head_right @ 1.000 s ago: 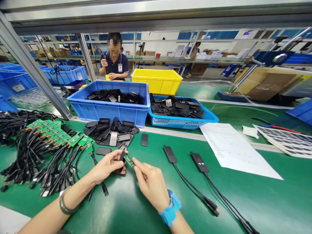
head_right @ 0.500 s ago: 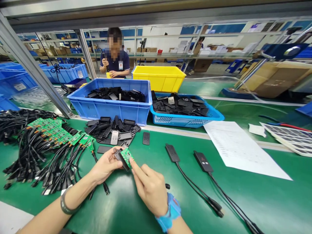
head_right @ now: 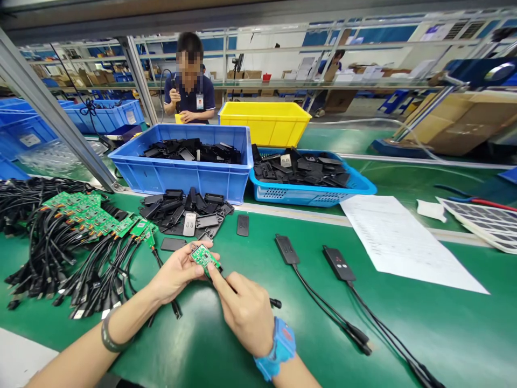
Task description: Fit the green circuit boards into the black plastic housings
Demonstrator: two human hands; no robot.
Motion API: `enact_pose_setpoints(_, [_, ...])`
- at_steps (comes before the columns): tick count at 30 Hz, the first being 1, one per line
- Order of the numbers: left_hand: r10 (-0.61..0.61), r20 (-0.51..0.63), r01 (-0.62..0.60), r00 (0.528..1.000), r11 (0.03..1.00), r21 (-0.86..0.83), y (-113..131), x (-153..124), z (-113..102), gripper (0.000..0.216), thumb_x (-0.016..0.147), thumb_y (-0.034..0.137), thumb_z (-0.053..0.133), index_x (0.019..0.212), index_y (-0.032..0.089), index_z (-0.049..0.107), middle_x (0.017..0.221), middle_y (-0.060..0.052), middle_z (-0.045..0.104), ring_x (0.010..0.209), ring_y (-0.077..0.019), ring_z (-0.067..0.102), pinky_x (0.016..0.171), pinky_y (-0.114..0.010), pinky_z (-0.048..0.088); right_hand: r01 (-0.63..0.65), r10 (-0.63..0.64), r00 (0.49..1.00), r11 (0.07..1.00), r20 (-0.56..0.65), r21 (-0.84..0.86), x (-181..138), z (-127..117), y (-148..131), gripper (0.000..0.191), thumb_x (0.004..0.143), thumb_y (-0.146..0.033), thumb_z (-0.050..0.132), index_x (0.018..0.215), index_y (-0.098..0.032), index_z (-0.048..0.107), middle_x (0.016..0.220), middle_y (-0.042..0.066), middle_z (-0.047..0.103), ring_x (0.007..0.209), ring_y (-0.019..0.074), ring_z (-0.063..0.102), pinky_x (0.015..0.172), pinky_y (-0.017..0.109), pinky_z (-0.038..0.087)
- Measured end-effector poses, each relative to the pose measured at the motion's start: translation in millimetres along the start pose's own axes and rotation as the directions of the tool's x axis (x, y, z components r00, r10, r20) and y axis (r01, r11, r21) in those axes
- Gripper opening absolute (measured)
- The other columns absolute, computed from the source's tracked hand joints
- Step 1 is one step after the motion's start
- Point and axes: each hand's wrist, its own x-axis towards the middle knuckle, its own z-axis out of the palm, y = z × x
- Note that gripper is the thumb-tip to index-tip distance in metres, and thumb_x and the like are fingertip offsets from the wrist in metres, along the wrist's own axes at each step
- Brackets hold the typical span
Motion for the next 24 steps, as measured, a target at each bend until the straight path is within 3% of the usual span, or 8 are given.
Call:
enact_pose_setpoints(11, [0.009, 0.060, -0.006, 0.998, 0.999, -0.043, 0.7, -1.4, 2.2, 0.050, 0.075, 0.022, 0.074, 0.121, 0.020, 0.055, 0.117, -0.012, 0.064, 0.101, -0.0234, 0.063, 0.082, -0.035, 0.053, -0.007, 0.006, 0.997, 1.000, 0.073, 0.020, 1.3, 1.1, -1.8, 0.045, 0.095, -0.015, 0.037, 0.140, -0.017, 0.044, 0.072, 0.003, 0.057, 0.061, 0.0147, 0.053, 0.056, 0.026, 0.041])
enact_pose_setpoints(17, [0.047, -0.131, -0.050, 0.990, 0.999, -0.018, -9.4, -0.8, 9.4, 0.030, 0.081, 0.032, 0.068, 0.106, 0.017, 0.059, 0.103, -0.010, 0.068, 0.094, -0.0224, 0.066, 0.075, -0.033, 0.054, -0.030, 0.025, 0.994, 0.998, 0.107, 0.050, 2.4, 6.3, -6.5, 0.040, 0.096, -0.016, 0.036, 0.133, -0.017, 0.051, 0.073, 0.004, 0.058, 0.061, 0.0155, 0.056, 0.055, 0.026, 0.041])
enact_pose_setpoints(19, [0.060, -0.185, -0.060, 0.981, 0.998, 0.005, -13.7, 0.3, 9.9, 0.030, 0.080, 0.034, 0.068, 0.102, 0.016, 0.058, 0.098, -0.009, 0.069, 0.087, -0.0211, 0.067, 0.071, -0.031, 0.054, -0.106, 0.091, 0.989, 0.985, 0.116, 0.137, 3.1, 7.6, -8.5, 0.037, 0.097, -0.020, 0.037, 0.131, -0.018, 0.051, 0.073, 0.003, 0.059, 0.060, 0.0153, 0.056, 0.055, 0.025, 0.042])
enact_pose_setpoints(21, [0.081, -0.212, -0.075, 0.974, 0.997, 0.035, -16.1, 1.0, 9.4, 0.031, 0.080, 0.035, 0.068, 0.101, 0.016, 0.058, 0.095, -0.008, 0.070, 0.083, -0.0200, 0.068, 0.070, -0.030, 0.053, -0.265, 0.233, 0.962, 0.923, 0.144, 0.280, 4.5, 7.8, -9.2, 0.030, 0.096, -0.026, 0.041, 0.123, -0.018, 0.053, 0.069, 0.001, 0.059, 0.056, 0.0141, 0.055, 0.053, 0.024, 0.042])
enact_pose_setpoints(24, [0.127, -0.209, -0.111, 0.970, 0.990, 0.084, -16.5, 1.6, 8.0, 0.030, 0.080, 0.035, 0.067, 0.100, 0.015, 0.056, 0.092, -0.008, 0.070, 0.081, -0.0198, 0.068, 0.072, -0.031, 0.053, -0.516, 0.420, 0.855, 0.740, 0.303, 0.431, 8.1, 6.3, -7.0, 0.020, 0.091, -0.036, 0.050, 0.094, -0.019, 0.059, 0.059, -0.003, 0.055, 0.049, 0.0119, 0.049, 0.048, 0.022, 0.039])
